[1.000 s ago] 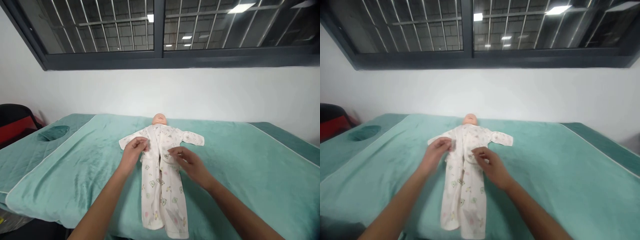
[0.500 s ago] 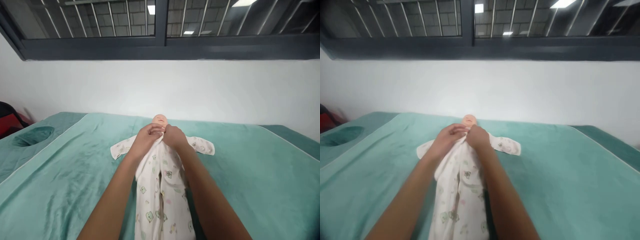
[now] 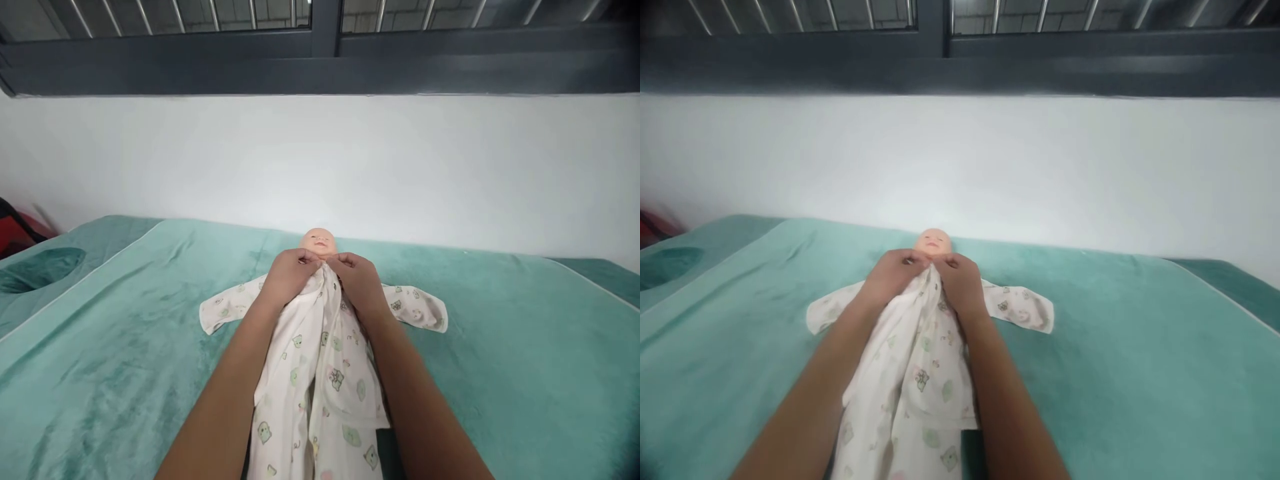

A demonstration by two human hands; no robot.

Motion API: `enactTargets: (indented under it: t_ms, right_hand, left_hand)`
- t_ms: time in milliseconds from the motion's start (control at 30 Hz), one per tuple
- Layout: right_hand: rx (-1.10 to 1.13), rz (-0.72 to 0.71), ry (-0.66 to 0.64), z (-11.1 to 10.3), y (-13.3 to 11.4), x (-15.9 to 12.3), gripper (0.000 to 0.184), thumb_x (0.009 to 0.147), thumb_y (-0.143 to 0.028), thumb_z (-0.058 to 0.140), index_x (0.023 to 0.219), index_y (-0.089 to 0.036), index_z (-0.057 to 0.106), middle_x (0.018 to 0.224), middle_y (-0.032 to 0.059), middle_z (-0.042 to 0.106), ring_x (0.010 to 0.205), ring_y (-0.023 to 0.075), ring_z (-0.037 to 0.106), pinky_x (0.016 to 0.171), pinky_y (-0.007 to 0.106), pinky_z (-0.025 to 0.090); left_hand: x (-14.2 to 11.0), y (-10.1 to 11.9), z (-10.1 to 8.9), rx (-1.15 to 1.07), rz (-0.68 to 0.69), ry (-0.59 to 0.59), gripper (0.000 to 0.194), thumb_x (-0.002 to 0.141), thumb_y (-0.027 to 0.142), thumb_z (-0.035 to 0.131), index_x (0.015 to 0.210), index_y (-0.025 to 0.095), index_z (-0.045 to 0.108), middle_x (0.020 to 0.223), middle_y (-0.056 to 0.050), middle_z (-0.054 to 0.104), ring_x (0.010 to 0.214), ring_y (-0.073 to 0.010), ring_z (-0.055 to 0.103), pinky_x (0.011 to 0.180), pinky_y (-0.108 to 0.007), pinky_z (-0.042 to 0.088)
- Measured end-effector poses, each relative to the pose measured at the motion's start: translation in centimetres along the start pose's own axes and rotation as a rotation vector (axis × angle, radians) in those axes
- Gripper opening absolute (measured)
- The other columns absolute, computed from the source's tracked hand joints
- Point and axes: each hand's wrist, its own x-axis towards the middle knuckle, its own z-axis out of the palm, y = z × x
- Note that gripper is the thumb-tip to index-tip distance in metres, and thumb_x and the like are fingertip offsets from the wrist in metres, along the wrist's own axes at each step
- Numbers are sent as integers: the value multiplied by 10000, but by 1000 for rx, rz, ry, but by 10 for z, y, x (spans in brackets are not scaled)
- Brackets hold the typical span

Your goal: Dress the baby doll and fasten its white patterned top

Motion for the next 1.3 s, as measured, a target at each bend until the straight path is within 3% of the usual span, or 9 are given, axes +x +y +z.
enactTargets:
  t_ms: [267,467,667,867,1100,1200,1300]
  right_hand:
    - [186,42,-85,1,4,-2,302,746,-460,668,879,-195,723,846,19,733,760,190,637,691,287,487]
    - [171,17,-142,-1,2,-3,295,754,-451,681,918,-207,710,889,32,737,813,200,656,716,294,488]
    - [-81,-77,-134,-1,-12,-9,240,761,-380,683,939,-219,702,802,-6,679,726,155,601,666,270,441]
    - [-386,-247,-126,8,-24,-16,163,795,-219,547,850,-232,700,743,-13,651,685,143,549,656,275,406]
    - [-58,-76,-277,-5,-20,-13,308,797,-333,618,1092,-247,629,758,-47,565,612,101,482,562,233,372]
    - [57,-13,-223,-6,-17,-9,270,767,-310,620,1019,-214,623,732,-51,546,587,92,458,544,232,357]
    - [53,20,-133,-5,-15,-7,222,736,-289,618,945,-212,619,743,-43,578,590,99,480,555,240,370]
  left_hand:
    - [-6,-3,3,-393,-128,0,185,701,310,720,794,149,722,758,-35,702,660,-136,590,639,-252,446]
    - [-7,-2,3,-435,-125,12,149,686,262,725,791,157,734,799,-38,723,725,-147,626,687,-251,466]
    - [-9,1,1,-392,-126,8,163,727,284,700,832,160,708,807,-43,731,750,-158,649,680,-248,464]
    - [-9,4,4,-363,-143,-17,218,709,266,712,901,176,663,770,-28,704,701,-154,645,568,-228,415]
    - [-7,-2,0,-476,-174,-16,286,654,167,684,939,182,666,779,-16,689,687,-151,635,649,-263,470]
    - [-6,-7,-1,-483,-132,-47,274,681,221,701,951,183,669,815,-17,677,726,-155,638,684,-272,477]
    - [-4,-10,-1,-312,-62,-18,220,724,247,675,935,185,681,840,-18,671,744,-150,623,709,-270,469]
